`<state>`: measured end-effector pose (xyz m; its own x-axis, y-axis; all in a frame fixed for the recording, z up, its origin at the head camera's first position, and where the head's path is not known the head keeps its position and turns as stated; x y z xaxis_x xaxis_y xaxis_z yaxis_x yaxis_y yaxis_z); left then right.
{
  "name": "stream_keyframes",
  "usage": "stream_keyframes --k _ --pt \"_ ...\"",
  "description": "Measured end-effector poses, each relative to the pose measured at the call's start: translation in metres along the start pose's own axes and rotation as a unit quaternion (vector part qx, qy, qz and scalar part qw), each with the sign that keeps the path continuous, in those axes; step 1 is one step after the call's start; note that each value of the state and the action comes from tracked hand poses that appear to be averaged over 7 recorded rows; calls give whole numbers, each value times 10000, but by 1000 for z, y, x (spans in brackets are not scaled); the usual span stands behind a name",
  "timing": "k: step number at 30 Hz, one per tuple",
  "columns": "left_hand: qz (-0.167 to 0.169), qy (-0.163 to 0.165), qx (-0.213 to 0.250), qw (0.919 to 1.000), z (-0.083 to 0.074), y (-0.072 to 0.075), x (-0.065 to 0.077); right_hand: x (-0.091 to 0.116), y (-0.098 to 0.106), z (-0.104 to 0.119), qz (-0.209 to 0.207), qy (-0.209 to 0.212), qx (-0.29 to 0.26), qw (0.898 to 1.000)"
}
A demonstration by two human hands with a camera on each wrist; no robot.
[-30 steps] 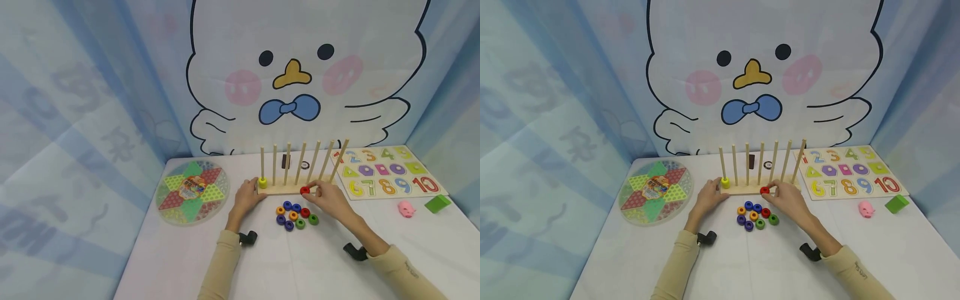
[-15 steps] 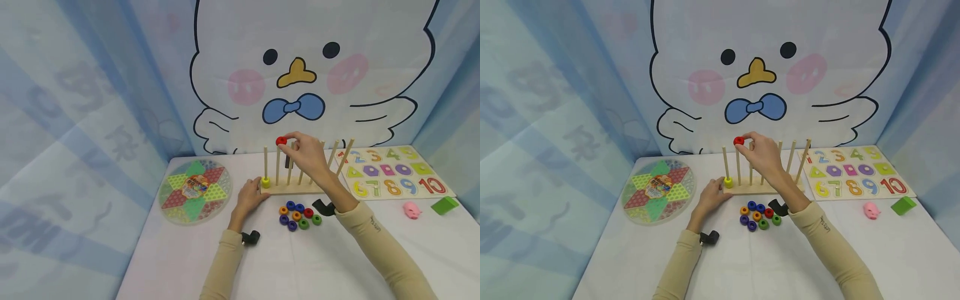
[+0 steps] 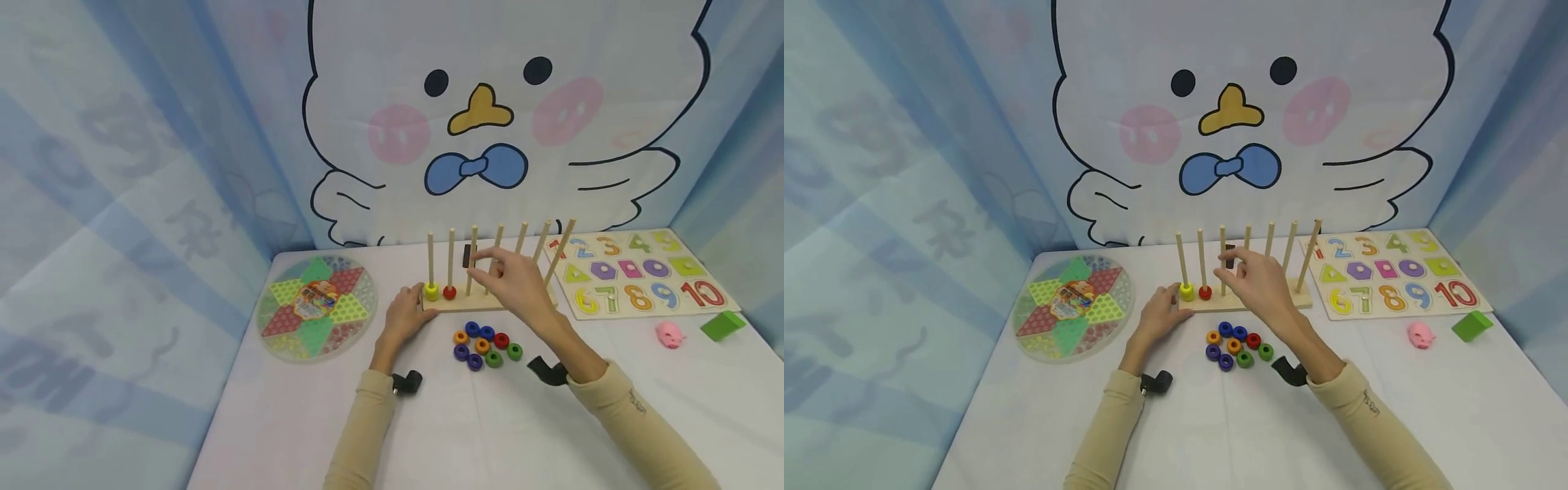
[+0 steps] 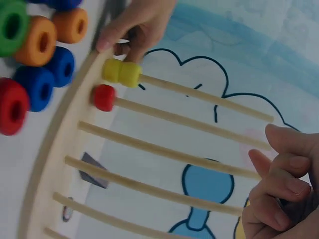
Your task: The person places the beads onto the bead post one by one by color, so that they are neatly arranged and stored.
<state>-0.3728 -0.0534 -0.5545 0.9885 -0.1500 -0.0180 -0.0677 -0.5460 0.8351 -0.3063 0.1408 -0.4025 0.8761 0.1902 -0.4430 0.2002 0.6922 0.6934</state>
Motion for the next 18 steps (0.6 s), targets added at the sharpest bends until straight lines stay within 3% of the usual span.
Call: stream_keyframes --k 9,14,18 --pt "3 14 -132 9999 -1 0 1 68 -30 -61 1302 -712 409 9881" --pt "-16 23 -160 9999 -1 1 0 84 -40 -78 1916 -1138 794 9716" --pt "2 23 -102 9999 -1 1 0 87 -46 -82 1988 -1187 871 9689"
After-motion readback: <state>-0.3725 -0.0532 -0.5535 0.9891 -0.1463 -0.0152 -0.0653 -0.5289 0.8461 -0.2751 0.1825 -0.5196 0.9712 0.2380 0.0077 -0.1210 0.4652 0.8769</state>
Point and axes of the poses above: each hand's wrist, its own x-axis away from the middle knuckle, its own y-axis out of the back of the hand, z = x × y, the point moved 5 cm from there along -x, towards the middle knuckle, and after that the axes turned 4 degrees about y, right-handed, at the moved point
